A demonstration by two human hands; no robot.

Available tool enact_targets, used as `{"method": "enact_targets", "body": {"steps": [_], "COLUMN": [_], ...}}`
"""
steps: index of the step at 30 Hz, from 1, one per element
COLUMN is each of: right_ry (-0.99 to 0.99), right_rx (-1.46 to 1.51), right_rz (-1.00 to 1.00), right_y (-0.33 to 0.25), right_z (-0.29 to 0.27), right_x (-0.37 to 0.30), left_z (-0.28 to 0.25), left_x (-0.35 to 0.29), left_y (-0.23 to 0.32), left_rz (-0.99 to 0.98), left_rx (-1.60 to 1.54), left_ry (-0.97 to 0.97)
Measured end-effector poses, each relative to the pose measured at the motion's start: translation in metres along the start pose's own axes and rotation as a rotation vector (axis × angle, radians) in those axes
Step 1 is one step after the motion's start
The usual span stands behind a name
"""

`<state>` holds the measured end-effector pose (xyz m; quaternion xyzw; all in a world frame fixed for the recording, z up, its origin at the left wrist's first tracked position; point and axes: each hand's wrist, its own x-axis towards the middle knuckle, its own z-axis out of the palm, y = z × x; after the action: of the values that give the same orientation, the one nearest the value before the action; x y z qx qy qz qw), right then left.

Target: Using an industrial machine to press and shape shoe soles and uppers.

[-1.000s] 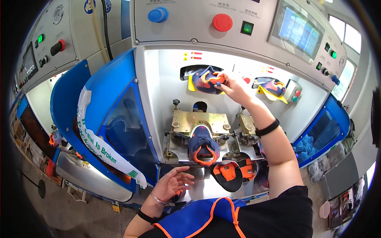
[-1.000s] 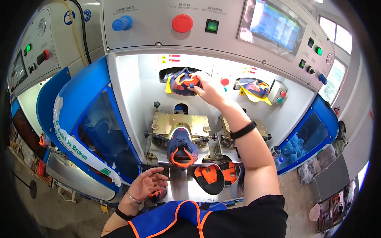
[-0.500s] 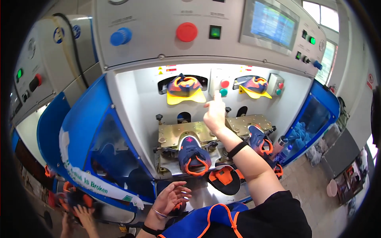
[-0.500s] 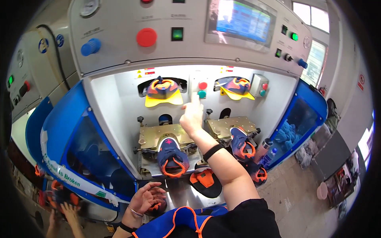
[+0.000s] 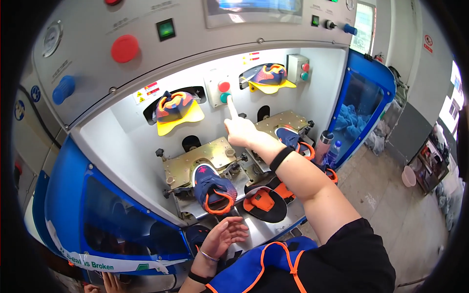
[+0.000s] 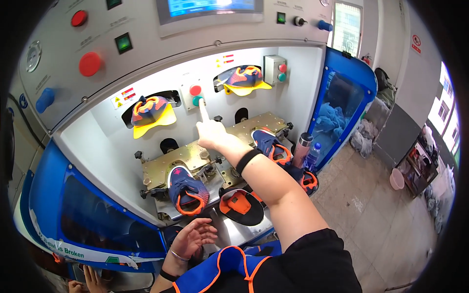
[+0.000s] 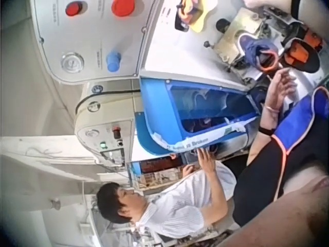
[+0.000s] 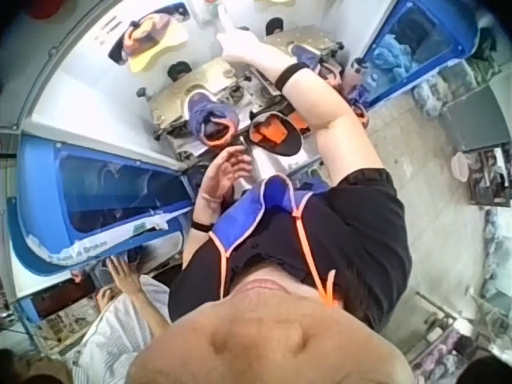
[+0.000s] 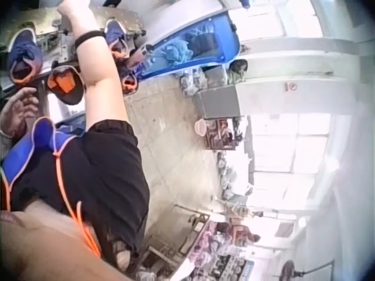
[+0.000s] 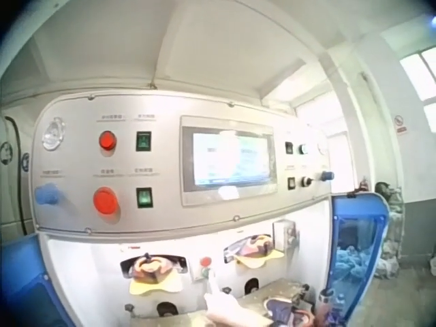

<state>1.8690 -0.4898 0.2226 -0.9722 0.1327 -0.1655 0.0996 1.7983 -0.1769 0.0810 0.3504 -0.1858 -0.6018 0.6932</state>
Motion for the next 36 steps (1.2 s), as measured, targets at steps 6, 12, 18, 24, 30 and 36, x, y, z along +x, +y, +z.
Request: {"method": "enact_targets", "body": {"steps": [6, 12, 18, 24, 30, 36], "right_ry": [0.259, 0.105, -0.194, -0.316, -0.170, -0.032], "right_rx": [0.324, 0.479, 0.522, 0.865, 1.131, 1.483], "right_rz": [-0.260, -0.337, 0.172, 0.672, 1.279, 1.384], "right_y": [0.021, 0.063, 0.147, 0.230, 0.293, 0.294], "right_z": [0.027, 0.086, 0.117, 0.165, 0.161, 0.147], "right_x": [-0.047, -0.207, -0.340, -0.436, -0.448, -0.421], "left_z": [0.016, 0.013, 0.036, 0.078, 0.110, 0.143], "left_x": [0.017, 0.026, 0.068, 0.141, 0.220, 0.296], "left_y": [-0.014, -0.029, -0.039, -0.055, -0.076, -0.087], "left_rz": [0.026, 0.021, -0.031, -0.098, -0.167, -0.129], "left_rx": [0.034, 0.014, 0.106, 0.211, 0.261, 0.166], "left_ry": [0.000, 0.155, 0.208, 0.185, 0.272, 0.509]}}
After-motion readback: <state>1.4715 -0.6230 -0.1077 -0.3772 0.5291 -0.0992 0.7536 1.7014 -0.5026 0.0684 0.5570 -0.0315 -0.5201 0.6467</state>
